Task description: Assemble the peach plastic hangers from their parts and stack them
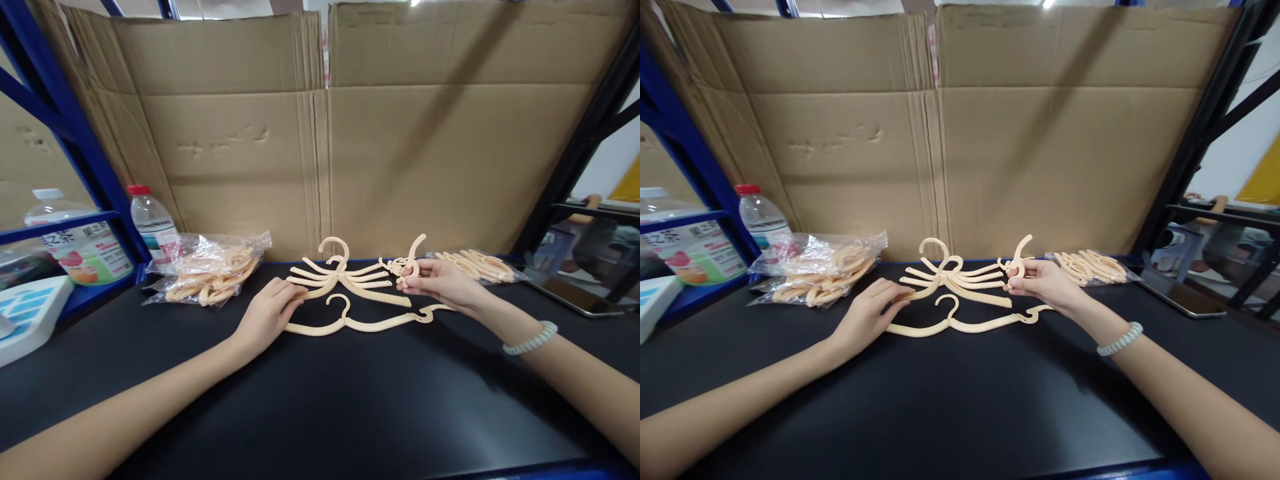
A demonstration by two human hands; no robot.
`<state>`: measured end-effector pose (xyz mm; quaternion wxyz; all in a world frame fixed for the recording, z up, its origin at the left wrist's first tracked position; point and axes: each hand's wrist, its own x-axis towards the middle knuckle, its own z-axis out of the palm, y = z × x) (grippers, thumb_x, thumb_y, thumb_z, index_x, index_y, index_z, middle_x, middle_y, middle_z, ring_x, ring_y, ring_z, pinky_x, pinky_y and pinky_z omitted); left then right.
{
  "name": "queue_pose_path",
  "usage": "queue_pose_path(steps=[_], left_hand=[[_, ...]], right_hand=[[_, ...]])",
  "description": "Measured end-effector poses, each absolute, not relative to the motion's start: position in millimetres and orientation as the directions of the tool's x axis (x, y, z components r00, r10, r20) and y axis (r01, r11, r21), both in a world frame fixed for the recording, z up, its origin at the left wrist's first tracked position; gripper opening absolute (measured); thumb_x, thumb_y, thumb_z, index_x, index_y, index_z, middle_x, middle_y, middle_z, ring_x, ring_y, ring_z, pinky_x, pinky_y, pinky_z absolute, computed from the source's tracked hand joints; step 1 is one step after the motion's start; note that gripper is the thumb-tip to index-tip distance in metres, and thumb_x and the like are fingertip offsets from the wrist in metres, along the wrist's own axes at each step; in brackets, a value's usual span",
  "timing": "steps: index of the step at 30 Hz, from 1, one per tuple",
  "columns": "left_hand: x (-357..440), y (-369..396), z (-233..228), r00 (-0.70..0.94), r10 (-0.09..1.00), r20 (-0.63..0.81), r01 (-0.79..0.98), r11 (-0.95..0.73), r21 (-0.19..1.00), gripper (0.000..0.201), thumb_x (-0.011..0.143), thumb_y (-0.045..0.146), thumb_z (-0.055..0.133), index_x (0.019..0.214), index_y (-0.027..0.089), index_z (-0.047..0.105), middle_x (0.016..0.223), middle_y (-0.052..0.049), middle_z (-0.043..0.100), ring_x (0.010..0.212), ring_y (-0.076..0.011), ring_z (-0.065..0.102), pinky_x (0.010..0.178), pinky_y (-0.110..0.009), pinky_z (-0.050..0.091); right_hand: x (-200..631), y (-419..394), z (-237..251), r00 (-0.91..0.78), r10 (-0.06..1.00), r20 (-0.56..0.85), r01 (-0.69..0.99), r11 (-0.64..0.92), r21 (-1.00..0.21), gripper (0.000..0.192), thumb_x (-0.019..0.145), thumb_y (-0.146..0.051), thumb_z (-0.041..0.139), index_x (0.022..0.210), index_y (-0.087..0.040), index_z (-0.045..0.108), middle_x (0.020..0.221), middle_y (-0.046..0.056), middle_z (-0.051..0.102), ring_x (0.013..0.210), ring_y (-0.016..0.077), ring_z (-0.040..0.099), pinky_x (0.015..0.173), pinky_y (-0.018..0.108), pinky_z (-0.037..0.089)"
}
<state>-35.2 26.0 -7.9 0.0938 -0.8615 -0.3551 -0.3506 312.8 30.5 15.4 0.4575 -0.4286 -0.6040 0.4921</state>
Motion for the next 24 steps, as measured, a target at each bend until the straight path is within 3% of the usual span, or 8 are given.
queue_pose_path(steps=[4,8,14,17,24], left_hand=[[-36.8,27.2,-8.8,0.485,0.573,0.661,0.695,-0.711,0.106,0.013,0.09,0.02,0.05,0.092,0.02,0.063,0.08,-0.004,0.063,0.08,-0.0187,0.056,0.072,-0.032,0.048],[-37.7,28.4,-11.1,0.491,0.606,0.626,0.707,-0.697,0.119,0.013,0.089,0.018,0.051,0.093,0.019,0.064,0.081,-0.004,0.062,0.078,-0.0182,0.058,0.071,-0.031,0.048],[-37.3,28.0,-10.7,0.474,0.63,0.615,0.714,-0.684,0.151,0.012,0.087,0.018,0.053,0.091,0.02,0.063,0.081,-0.003,0.063,0.076,-0.0181,0.058,0.069,-0.03,0.048],[-36.8,27.7,-10.5,0.466,0.629,0.622,0.715,-0.682,0.154,0.012,0.087,0.02,0.052,0.091,0.02,0.063,0.079,-0.003,0.063,0.075,-0.0178,0.058,0.068,-0.03,0.047],[-36.9,28.5,-11.8,0.475,0.618,0.627,0.708,-0.691,0.144,0.011,0.087,0.02,0.053,0.091,0.02,0.063,0.08,-0.003,0.062,0.076,-0.018,0.057,0.069,-0.031,0.047]], right_hand=[[314.4,30.3,13.7,-0.32,0.944,0.083,0.136,0.132,-0.982,0.019,0.069,-0.034,0.076,0.073,-0.019,0.066,0.08,0.002,0.066,0.082,0.0163,0.065,0.086,0.033,0.054],[316.0,30.3,12.3,-0.299,0.954,-0.004,0.065,0.016,-0.998,0.024,0.071,-0.038,0.075,0.076,-0.017,0.065,0.087,0.005,0.067,0.093,0.0196,0.065,0.088,0.034,0.054],[315.8,29.3,10.2,-0.316,0.947,-0.06,0.068,-0.04,-0.997,0.026,0.071,-0.039,0.075,0.08,-0.016,0.066,0.102,0.012,0.069,0.098,0.025,0.066,0.089,0.039,0.056],[316.0,30.6,6.7,-0.335,0.938,-0.086,0.064,-0.069,-0.996,0.026,0.071,-0.038,0.076,0.077,-0.016,0.062,0.097,0.011,0.07,0.097,0.0261,0.067,0.089,0.04,0.056],[313.9,33.9,0.6,-0.313,0.945,-0.099,0.016,-0.099,-0.995,0.02,0.077,-0.032,0.072,0.076,-0.017,0.059,0.081,0.008,0.07,0.08,0.0183,0.07,0.083,0.032,0.058]])
